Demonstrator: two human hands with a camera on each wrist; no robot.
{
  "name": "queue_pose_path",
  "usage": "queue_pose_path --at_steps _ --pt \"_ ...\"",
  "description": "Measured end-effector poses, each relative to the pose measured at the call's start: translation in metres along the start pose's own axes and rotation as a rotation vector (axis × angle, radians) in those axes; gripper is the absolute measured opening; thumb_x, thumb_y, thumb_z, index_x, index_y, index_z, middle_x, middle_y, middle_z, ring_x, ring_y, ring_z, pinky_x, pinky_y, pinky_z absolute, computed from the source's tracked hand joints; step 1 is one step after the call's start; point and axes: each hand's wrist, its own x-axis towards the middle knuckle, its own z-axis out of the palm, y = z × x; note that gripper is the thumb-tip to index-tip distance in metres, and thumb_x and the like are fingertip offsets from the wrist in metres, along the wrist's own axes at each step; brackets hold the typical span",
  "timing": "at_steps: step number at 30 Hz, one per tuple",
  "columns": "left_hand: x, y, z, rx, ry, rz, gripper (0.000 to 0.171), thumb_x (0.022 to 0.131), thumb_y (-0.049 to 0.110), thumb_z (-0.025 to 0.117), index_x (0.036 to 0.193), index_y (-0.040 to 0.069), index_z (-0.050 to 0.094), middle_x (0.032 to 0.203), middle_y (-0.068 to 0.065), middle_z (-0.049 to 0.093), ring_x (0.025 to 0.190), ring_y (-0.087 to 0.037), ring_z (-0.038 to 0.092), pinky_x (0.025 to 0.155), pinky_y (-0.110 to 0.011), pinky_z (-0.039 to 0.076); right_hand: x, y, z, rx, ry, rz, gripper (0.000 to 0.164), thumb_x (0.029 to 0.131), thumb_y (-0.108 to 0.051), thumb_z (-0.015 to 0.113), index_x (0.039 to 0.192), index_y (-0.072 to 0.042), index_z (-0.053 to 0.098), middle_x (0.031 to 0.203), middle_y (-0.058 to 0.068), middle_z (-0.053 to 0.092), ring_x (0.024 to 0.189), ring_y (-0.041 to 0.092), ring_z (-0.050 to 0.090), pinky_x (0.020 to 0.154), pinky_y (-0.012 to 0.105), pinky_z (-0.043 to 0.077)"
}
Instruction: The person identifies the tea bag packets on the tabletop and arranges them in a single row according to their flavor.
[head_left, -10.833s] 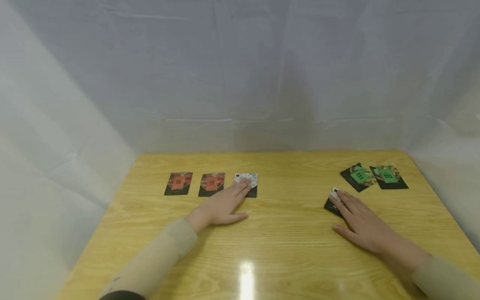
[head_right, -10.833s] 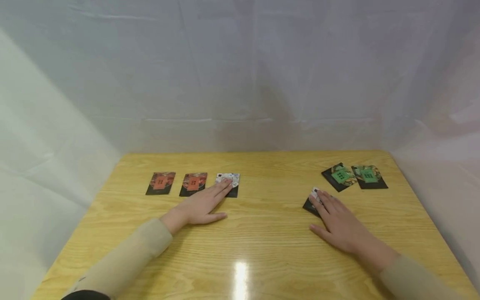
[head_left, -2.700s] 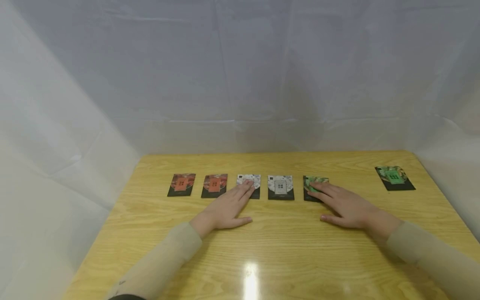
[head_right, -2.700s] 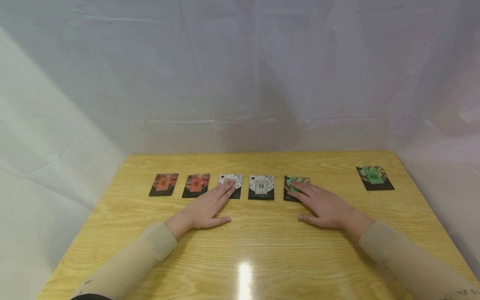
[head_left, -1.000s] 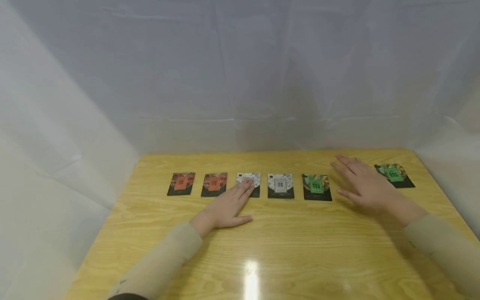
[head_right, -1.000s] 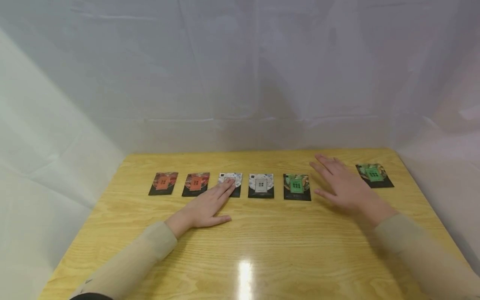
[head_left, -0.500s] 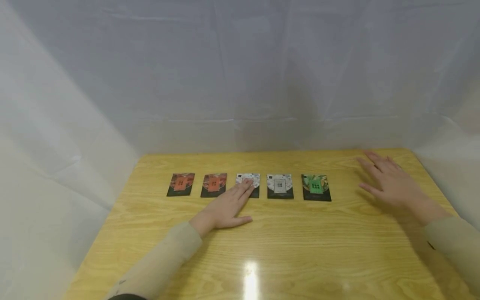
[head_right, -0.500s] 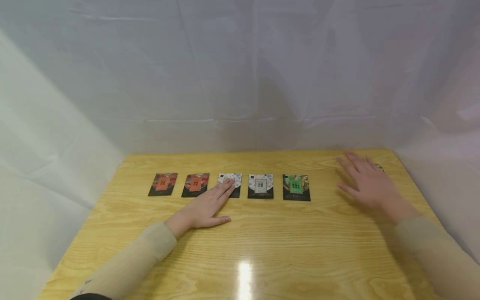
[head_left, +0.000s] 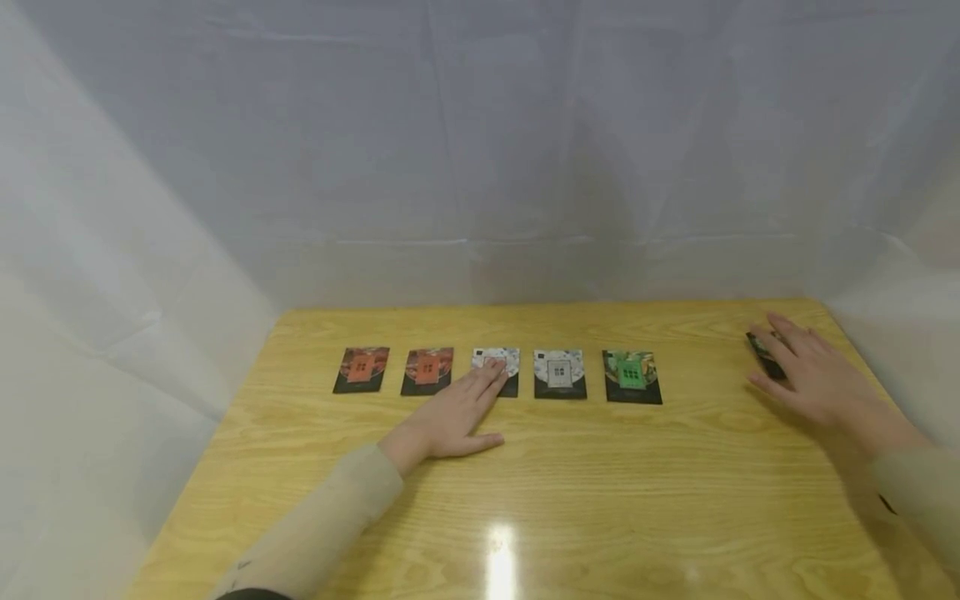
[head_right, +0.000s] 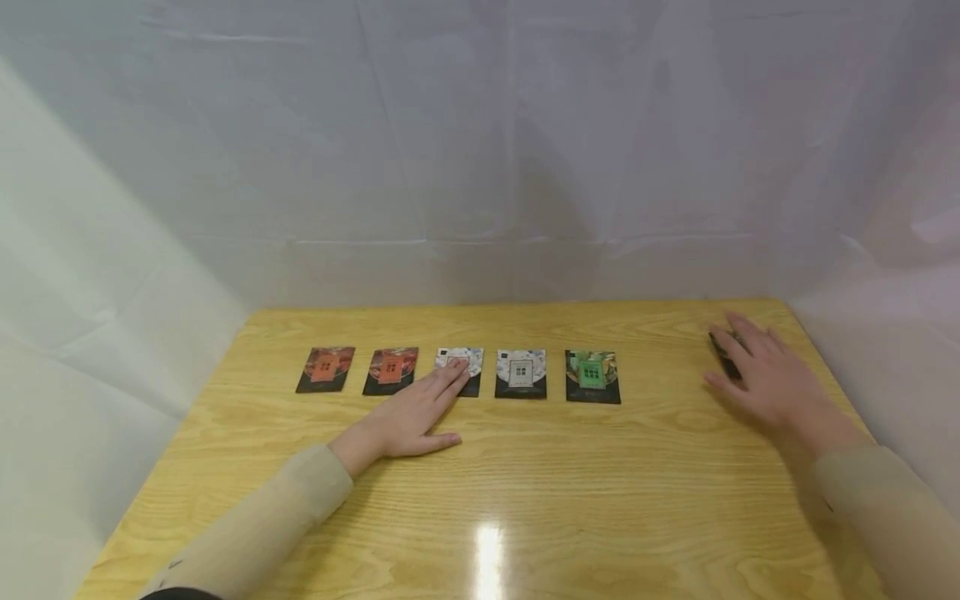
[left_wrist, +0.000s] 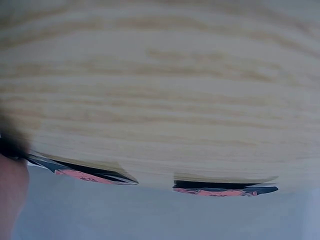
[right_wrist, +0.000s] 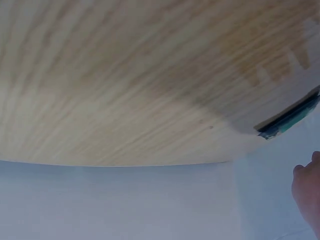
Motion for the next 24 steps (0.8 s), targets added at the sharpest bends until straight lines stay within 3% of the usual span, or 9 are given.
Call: queue_pose_path --at_steps 4,12,16,20,24 --pt "0.0 0.0 0.0 -0.001 0.006 0.002 0.097 0.107 0.065 0.045 0.17 0.0 0.011 0.179 -0.02 0.005 0.167 -0.036 0.01 0.136 -0.047 0.022 -0.007 0.005 0.003 0.038 -0.019 0.019 0.08 0.107 -0.04 0.06 0.169 -0.003 0.025 0.173 0.033 0.016 0.161 0.052 0.017 0.135 0.062 0.004" --pt "0.0 0.001 0.001 0.004 -0.015 -0.014 0.097 0.107 0.065 0.044 0.17 0.001 0.008 0.18 -0.018 0.002 0.168 -0.034 0.006 0.137 -0.045 0.017 -0.016 0.008 0.007 0.062 -0.09 0.049 0.075 0.111 -0.039 0.052 0.168 0.0 0.024 0.173 0.033 0.017 0.16 0.055 0.016 0.134 0.065 0.007" --pt "0.001 0.001 0.001 0.005 -0.012 -0.01 0.098 0.106 0.066 0.043 0.17 0.001 0.008 0.18 -0.019 0.002 0.168 -0.034 0.006 0.137 -0.044 0.016 -0.016 0.007 0.009 0.086 -0.148 0.073 0.075 0.112 -0.04 0.048 0.167 0.003 0.022 0.172 0.036 0.016 0.158 0.058 0.016 0.13 0.07 0.014" --pt "0.001 0.0 0.001 0.005 -0.01 -0.008 0.098 0.106 0.067 0.043 0.17 0.001 0.008 0.18 -0.018 0.002 0.168 -0.033 0.006 0.137 -0.044 0.015 -0.016 0.007 0.012 0.106 -0.153 0.081 0.076 0.111 -0.039 0.05 0.167 0.004 0.022 0.17 0.039 0.019 0.152 0.064 0.022 0.117 0.077 0.028" --pt "0.001 0.0 0.002 0.003 -0.015 -0.011 0.098 0.106 0.067 0.042 0.17 0.002 0.008 0.18 -0.018 0.002 0.168 -0.032 0.005 0.137 -0.044 0.015 -0.016 0.006 0.014 0.12 -0.156 0.086 0.076 0.112 -0.038 0.05 0.168 0.003 0.02 0.17 0.039 0.017 0.153 0.065 0.021 0.118 0.078 0.027"
